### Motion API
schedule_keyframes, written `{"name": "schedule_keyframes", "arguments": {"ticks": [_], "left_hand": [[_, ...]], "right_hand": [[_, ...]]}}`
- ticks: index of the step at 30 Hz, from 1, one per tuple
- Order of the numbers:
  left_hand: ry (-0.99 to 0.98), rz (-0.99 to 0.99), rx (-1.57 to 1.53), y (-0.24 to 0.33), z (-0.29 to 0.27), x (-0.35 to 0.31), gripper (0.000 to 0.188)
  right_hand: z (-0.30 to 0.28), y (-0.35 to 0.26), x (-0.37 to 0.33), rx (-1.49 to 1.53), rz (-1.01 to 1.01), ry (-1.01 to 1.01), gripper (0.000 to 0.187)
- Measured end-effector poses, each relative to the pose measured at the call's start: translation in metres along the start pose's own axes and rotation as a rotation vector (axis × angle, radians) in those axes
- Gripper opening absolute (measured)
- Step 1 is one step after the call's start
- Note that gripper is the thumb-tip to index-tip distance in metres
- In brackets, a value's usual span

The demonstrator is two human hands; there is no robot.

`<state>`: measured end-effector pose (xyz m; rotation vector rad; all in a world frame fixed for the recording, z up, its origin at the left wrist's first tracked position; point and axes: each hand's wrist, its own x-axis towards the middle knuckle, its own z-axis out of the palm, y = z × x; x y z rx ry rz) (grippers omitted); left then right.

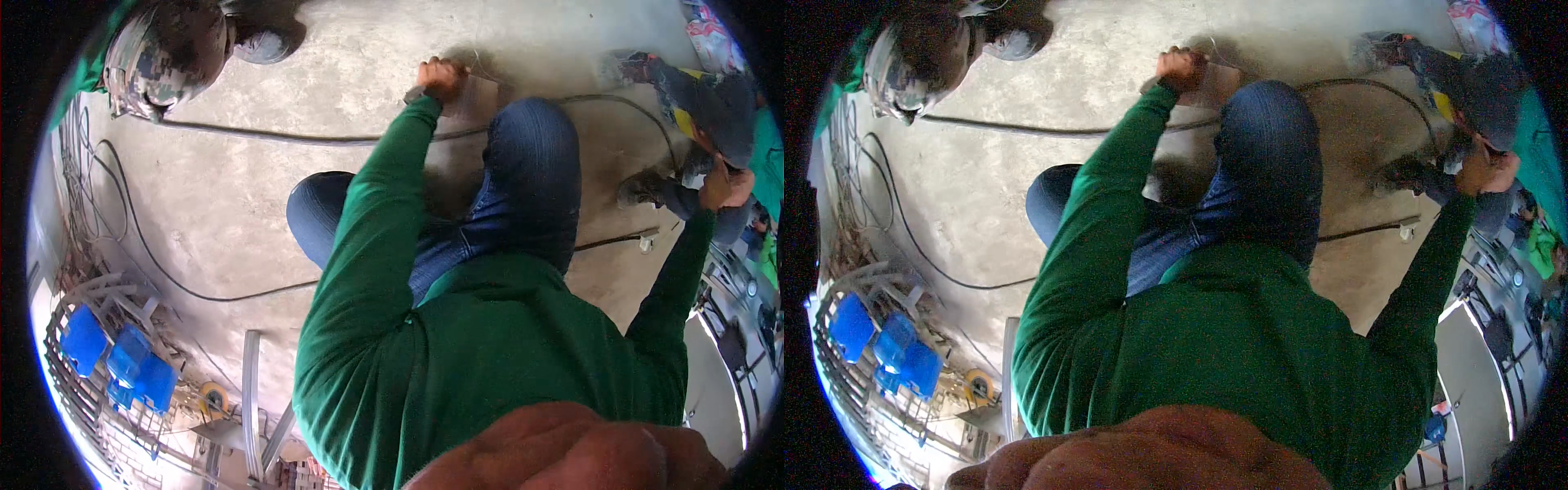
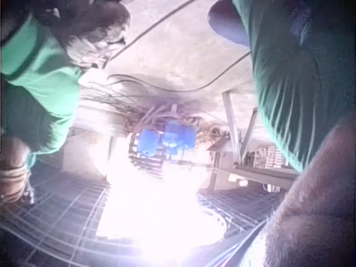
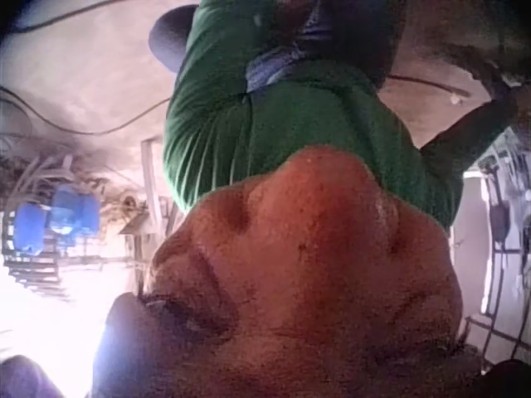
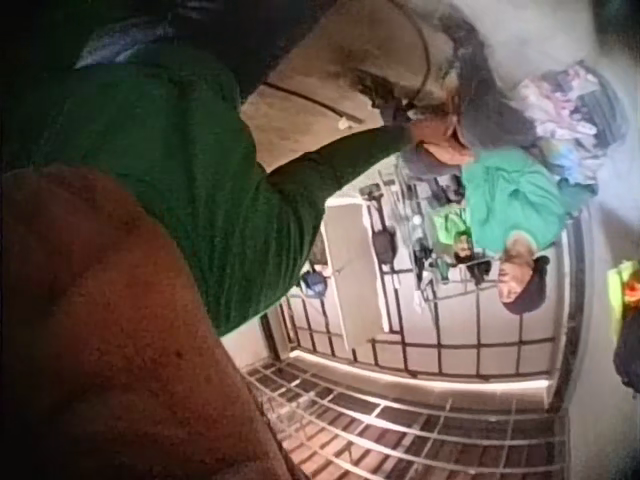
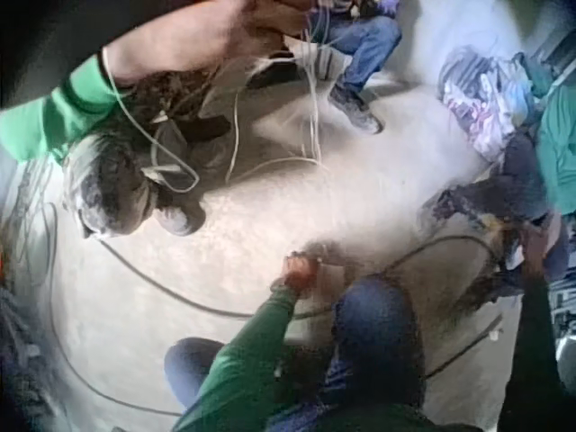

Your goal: The person kneels on the floor and handles a bundle of thin white wires, separating and organizing them by hand. They briefly pick up and inspect a small rectangular cardboard box before returning to the wires.

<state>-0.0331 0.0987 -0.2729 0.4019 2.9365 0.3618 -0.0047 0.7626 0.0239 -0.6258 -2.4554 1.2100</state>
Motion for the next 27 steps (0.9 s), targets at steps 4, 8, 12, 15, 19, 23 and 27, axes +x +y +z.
{"name": "schedule_keyframes", "arguments": {"ticks": [4, 8, 12, 15, 19, 23, 27], "left_hand": [[-0.115, 0.195, 0.119, -0.064, -0.064, 0.009, 0.027], [-0.194, 0.357, 0.258, -0.108, -0.152, -0.009, 0.028], [-0.26, 0.488, 0.373, -0.153, -0.178, -0.043, 0.033], [-0.27, 0.373, 0.328, -0.204, -0.16, -0.093, 0.024], [-0.213, 0.043, 0.203, -0.208, -0.2, -0.158, 0.029], [-0.033, -0.274, -0.063, -0.22, -0.191, -0.24, 0.045], [0.12, -0.375, -0.207, -0.193, -0.201, -0.314, 0.037]], "right_hand": [[0.066, 0.033, 0.004, -0.577, -0.135, -0.085, 0.052], [0.161, 0.049, -0.005, -1.08, -0.266, -0.219, 0.053], [0.302, -0.041, -0.052, -0.868, -0.319, -0.009, 0.071], [0.401, -0.157, -0.145, -0.221, -0.641, -0.336, 0.044], [0.459, -0.262, -0.232, -0.31, -0.593, -1.34, 0.037], [0.531, -0.256, -0.287, -0.531, -1.002, -1.37, 0.064], [0.595, -0.271, -0.348, -0.609, -1.027, -1.126, 0.102]]}}
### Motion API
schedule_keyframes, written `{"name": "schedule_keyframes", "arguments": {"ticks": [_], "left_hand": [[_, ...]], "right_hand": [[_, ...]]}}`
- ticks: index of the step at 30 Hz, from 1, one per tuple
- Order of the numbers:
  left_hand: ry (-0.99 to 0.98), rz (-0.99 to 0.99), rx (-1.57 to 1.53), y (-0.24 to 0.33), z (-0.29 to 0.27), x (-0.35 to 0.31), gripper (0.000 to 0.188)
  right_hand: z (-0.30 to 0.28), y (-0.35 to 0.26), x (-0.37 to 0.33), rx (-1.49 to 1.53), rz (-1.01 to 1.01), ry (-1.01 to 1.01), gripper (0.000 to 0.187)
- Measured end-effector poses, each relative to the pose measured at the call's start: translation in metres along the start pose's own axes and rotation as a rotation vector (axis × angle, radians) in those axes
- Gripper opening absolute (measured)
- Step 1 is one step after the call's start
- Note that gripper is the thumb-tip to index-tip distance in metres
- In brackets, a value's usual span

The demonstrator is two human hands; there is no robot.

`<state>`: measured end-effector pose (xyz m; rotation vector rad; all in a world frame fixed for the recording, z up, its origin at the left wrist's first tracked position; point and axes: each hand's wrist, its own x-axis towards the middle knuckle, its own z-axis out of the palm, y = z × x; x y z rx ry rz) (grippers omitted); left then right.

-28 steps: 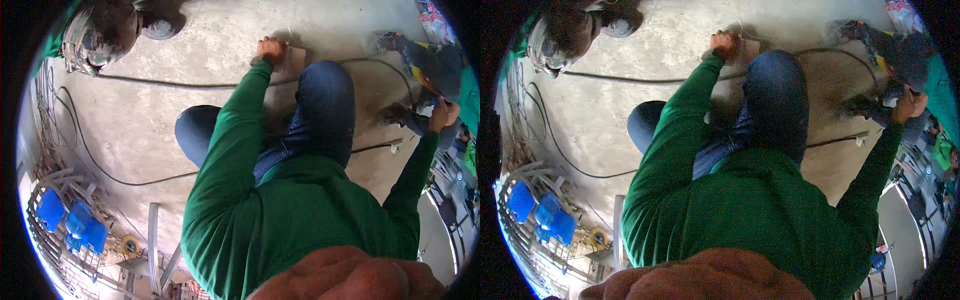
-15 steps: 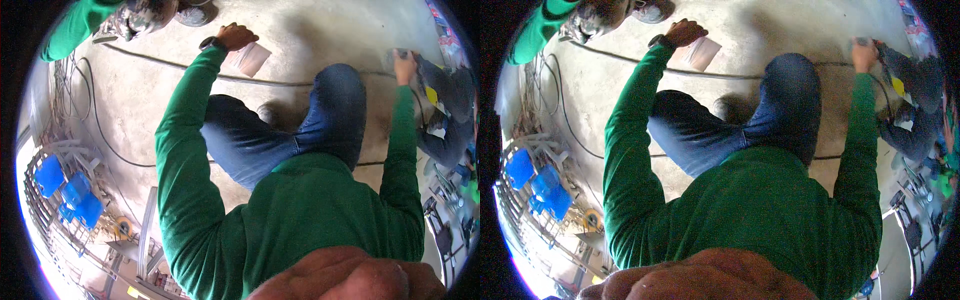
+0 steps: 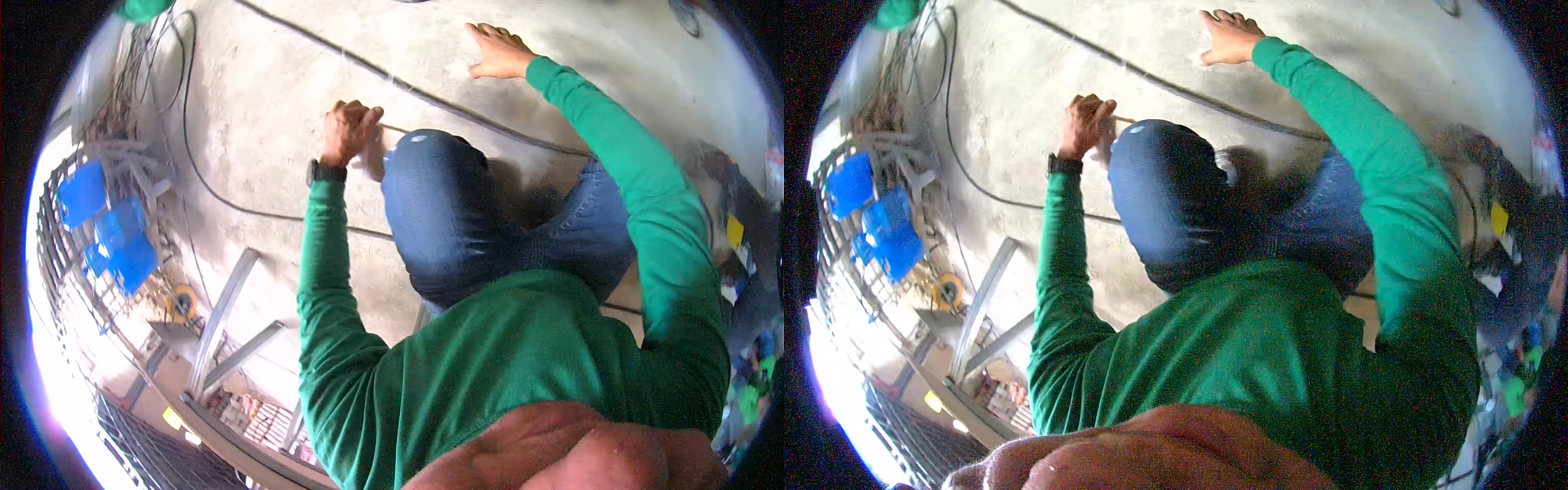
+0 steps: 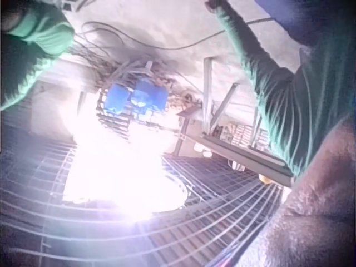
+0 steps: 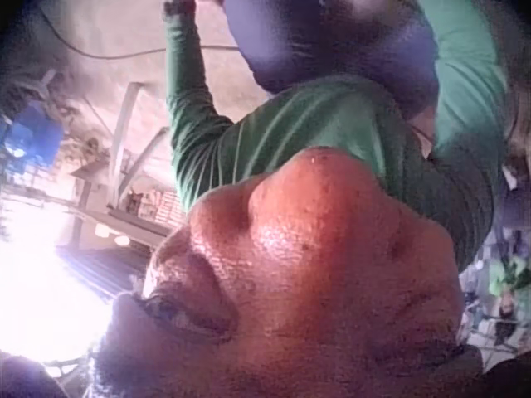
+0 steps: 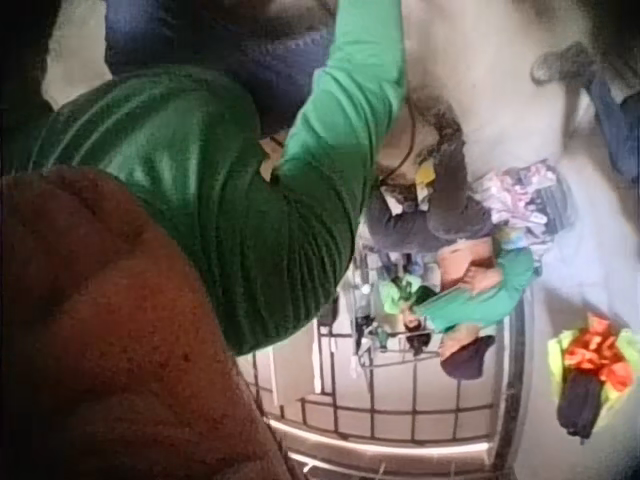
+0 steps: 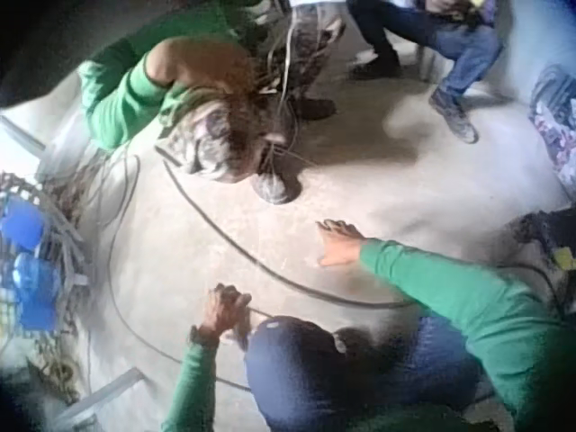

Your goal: The person kneels on the floor and handles a bundle of thin white wires, separating and organizing them by hand. They briefly pick up and inspect a small rectangular cardboard box before returning to the wires.

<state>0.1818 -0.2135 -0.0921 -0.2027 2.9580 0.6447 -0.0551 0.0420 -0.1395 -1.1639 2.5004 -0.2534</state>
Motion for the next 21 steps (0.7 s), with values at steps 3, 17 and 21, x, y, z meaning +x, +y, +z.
{"name": "schedule_keyframes", "arguments": {"ticks": [3, 17, 21], "left_hand": [[0.13, -0.021, -0.037, 0.012, -0.012, -0.041, 0.041], [0.118, -0.439, -0.878, 0.021, -0.056, -0.081, 0.045], [0.267, -0.32, -1.059, 0.049, -0.088, -0.081, 0.048]], "right_hand": [[0.04, -0.037, 0.042, 0.598, -0.186, 0.118, 0.102], [0.114, -0.112, -0.055, 1.316, -0.52, -0.41, 0.07], [0.096, -0.108, -0.026, 1.012, -0.739, 0.149, 0.061]]}}
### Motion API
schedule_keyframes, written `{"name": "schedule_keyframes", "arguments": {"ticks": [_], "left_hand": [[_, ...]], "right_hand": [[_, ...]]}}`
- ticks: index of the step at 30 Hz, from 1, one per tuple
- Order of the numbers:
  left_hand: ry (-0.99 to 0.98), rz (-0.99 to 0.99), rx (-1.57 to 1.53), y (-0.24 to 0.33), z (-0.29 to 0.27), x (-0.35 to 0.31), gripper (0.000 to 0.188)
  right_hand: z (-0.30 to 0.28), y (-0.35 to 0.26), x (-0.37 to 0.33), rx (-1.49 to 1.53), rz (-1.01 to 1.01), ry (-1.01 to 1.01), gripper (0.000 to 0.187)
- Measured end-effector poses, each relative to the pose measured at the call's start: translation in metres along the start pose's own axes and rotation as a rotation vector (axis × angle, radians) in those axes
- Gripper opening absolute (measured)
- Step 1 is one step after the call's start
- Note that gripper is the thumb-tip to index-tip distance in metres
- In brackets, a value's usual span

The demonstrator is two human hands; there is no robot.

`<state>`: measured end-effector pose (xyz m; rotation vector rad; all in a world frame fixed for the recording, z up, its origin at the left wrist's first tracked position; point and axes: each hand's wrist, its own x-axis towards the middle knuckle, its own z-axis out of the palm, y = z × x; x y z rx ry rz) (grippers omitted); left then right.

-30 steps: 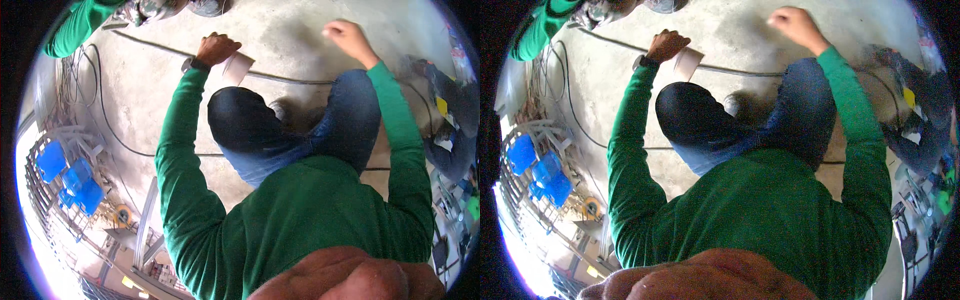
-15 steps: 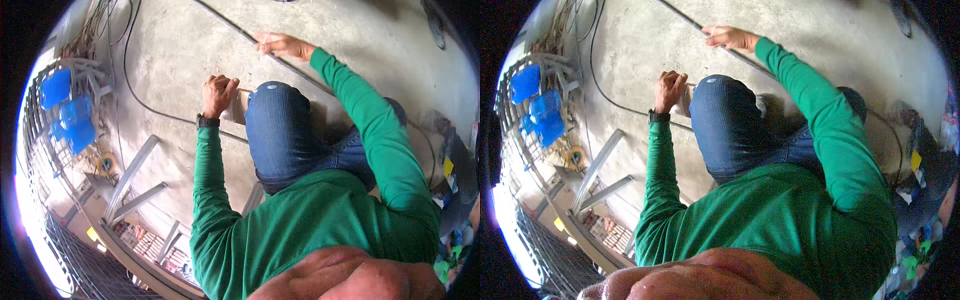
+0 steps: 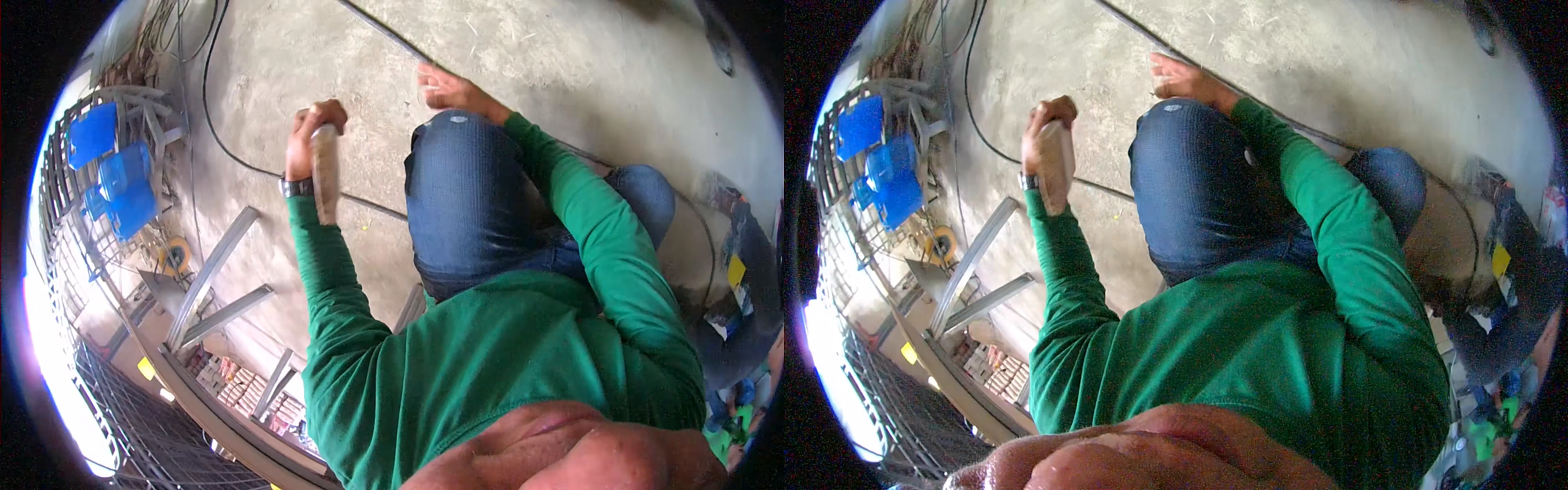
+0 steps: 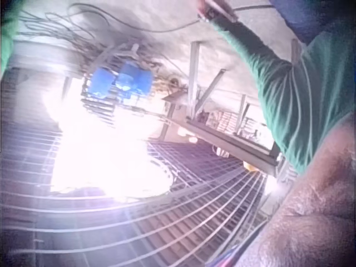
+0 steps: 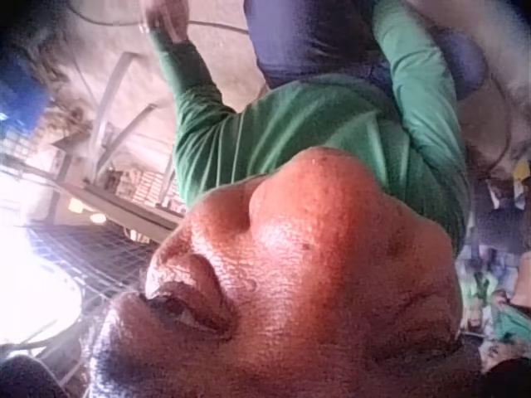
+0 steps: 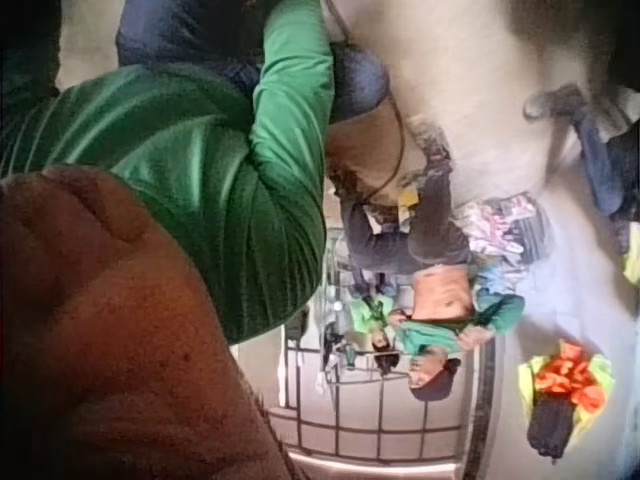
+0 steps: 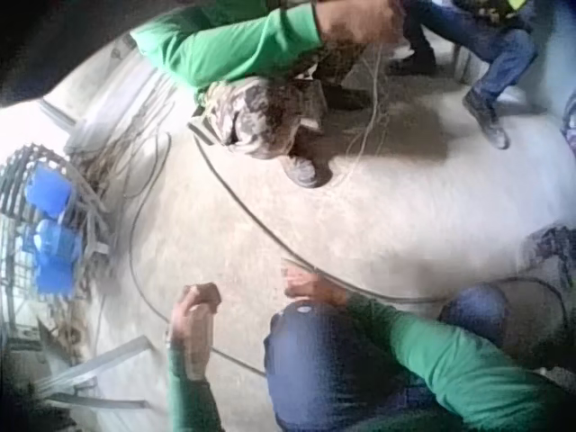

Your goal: The person kneels on the floor and handles a bundle of thin white wires, separating and organizing them by hand. They briefly pick up and inspect a small rectangular cardboard box before returning to the wires.

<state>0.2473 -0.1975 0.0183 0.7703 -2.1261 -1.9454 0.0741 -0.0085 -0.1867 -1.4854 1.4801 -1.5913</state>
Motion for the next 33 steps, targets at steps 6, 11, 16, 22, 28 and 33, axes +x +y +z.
{"name": "schedule_keyframes", "arguments": {"ticks": [6, 11, 16, 22, 28, 33], "left_hand": [[-0.031, 0.584, -0.358, 0.051, 0.024, -0.021, 0.037], [-0.133, 0.466, -0.483, 0.104, 0.05, -0.03, 0.036], [-0.125, 0.375, -0.432, 0.134, 0.046, -0.052, 0.043], [0.072, 0.371, -0.328, 0.136, 0.005, -0.088, 0.041], [0.087, 0.065, -0.405, 0.048, -0.028, -0.131, 0.039], [0.283, -0.43, -0.489, -0.033, -0.018, -0.171, 0.042]], "right_hand": [[-0.03, -0.052, 0.023, 0.313, 0.486, 0.212, 0.06], [-0.014, -0.023, -0.026, -0.311, 0.665, 0.265, 0.071], [-0.001, -0.001, -0.059, -0.548, 0.875, 0.388, 0.063], [-0.016, 0.019, -0.08, -0.666, 0.903, 0.818, 0.062], [-0.048, 0.035, -0.049, -0.233, 0.822, 0.871, 0.128], [-0.092, -0.041, 0.0, 0.904, 0.52, 0.297, 0.087]]}}
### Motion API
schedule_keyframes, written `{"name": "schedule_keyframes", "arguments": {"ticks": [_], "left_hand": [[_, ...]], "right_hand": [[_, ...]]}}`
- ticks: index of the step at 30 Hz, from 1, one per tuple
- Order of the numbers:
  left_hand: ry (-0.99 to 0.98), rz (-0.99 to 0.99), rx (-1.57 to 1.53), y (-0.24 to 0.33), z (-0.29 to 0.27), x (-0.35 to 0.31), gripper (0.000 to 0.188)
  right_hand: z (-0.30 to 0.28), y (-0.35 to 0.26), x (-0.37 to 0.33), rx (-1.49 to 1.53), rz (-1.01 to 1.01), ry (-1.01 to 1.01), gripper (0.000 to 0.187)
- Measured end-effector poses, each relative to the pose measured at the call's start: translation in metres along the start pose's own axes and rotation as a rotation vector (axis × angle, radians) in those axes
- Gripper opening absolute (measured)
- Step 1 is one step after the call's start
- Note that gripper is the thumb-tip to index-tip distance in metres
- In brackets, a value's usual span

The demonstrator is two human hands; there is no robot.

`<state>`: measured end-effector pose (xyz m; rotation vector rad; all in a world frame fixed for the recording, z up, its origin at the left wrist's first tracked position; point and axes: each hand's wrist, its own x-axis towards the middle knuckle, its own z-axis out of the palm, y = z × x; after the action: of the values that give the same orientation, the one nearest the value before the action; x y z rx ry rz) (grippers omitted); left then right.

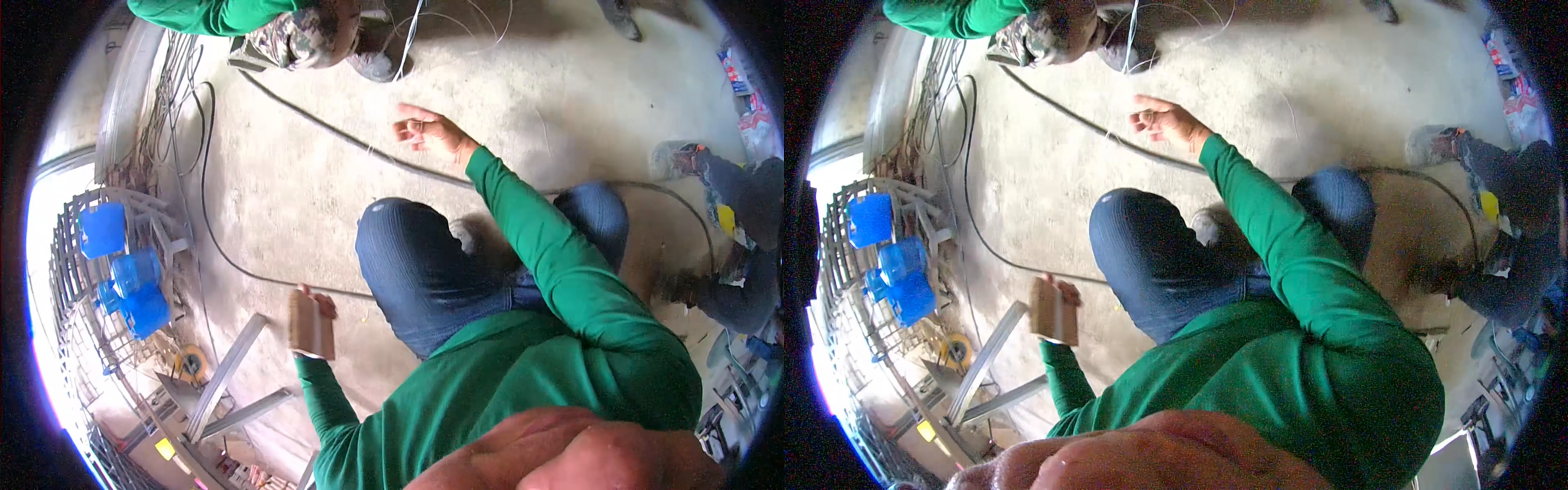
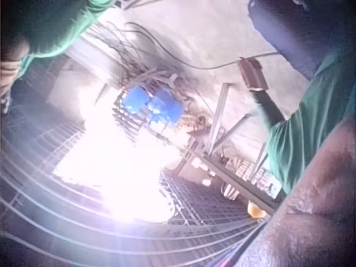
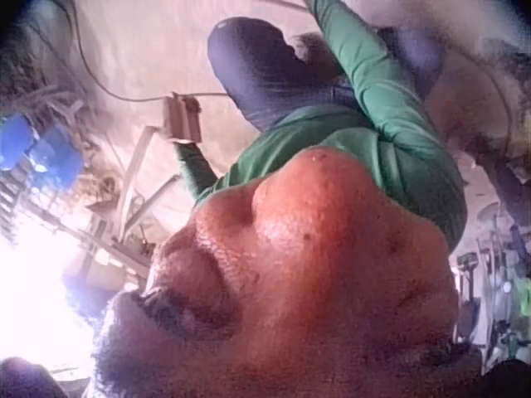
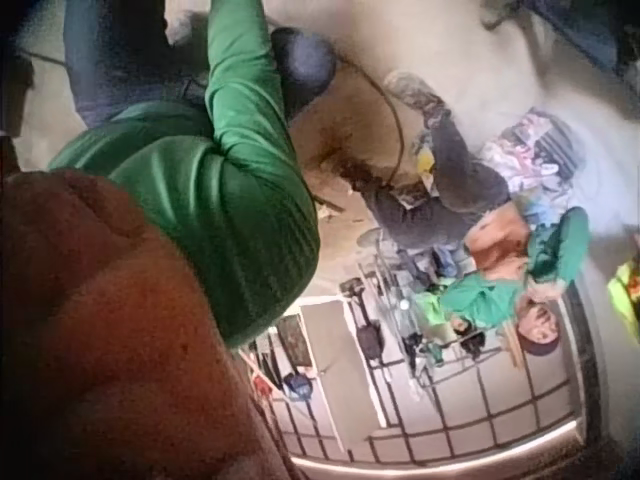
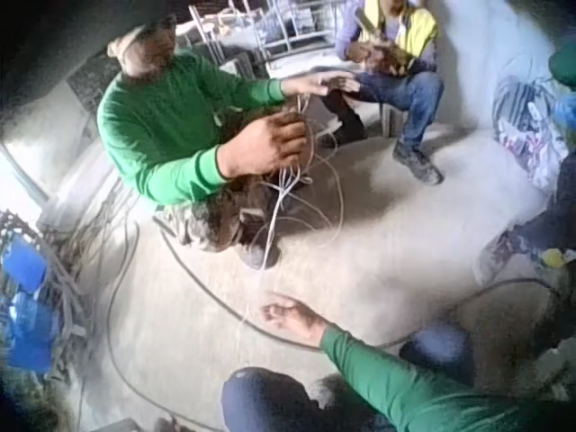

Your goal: The person kneels on the floor and handles a bundle of thin white wires, separating and organizing them by hand. They briefly pick up and inspect a small rectangular cardboard box before returning to the wires.

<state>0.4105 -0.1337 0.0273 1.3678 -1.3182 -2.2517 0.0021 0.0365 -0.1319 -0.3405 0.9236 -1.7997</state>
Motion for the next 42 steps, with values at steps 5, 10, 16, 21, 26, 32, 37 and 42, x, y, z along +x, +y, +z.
{"name": "schedule_keyframes", "arguments": {"ticks": [5, 10, 16, 21, 26, 32, 37, 42], "left_hand": [[-0.632, -0.145, 0.57, -0.09, -0.114, 0.022, 0.041], [-0.328, -0.049, -0.122, -0.038, 0.004, 0.008, 0.063], [-0.353, 0.23, -0.331, 0.033, 0.051, 0.033, 0.079], [-0.496, 0.351, -0.416, 0.056, 0.093, 0.049, 0.078], [-0.618, 0.416, -0.46, 0.061, 0.13, 0.062, 0.073], [-0.831, 0.451, -0.535, 0.073, 0.152, 0.069, 0.069], [-0.69, 0.543, -0.601, 0.081, 0.127, 0.048, 0.064], [-0.453, 0.568, -0.556, 0.067, 0.107, 0.018, 0.066]], "right_hand": [[0.018, -0.05, -0.008, 0.115, -0.077, 0.066, 0.044], [-0.071, -0.093, -0.02, -0.884, -0.073, 0.33, 0.03], [-0.143, -0.169, -0.163, -1.33, -0.136, 0.434, 0.031], [-0.181, -0.142, -0.322, -0.989, -0.229, 1.01, 0.034], [-0.191, -0.126, -0.42, -0.91, -0.043, 1.284, 0.042], [-0.195, -0.137, -0.432, -0.541, -0.126, 1.438, 0.046], [-0.241, -0.133, -0.408, -0.157, -0.212, 1.27, 0.05], [-0.186, -0.161, -0.317, -0.665, 0.359, 1.058, 0.065]]}}
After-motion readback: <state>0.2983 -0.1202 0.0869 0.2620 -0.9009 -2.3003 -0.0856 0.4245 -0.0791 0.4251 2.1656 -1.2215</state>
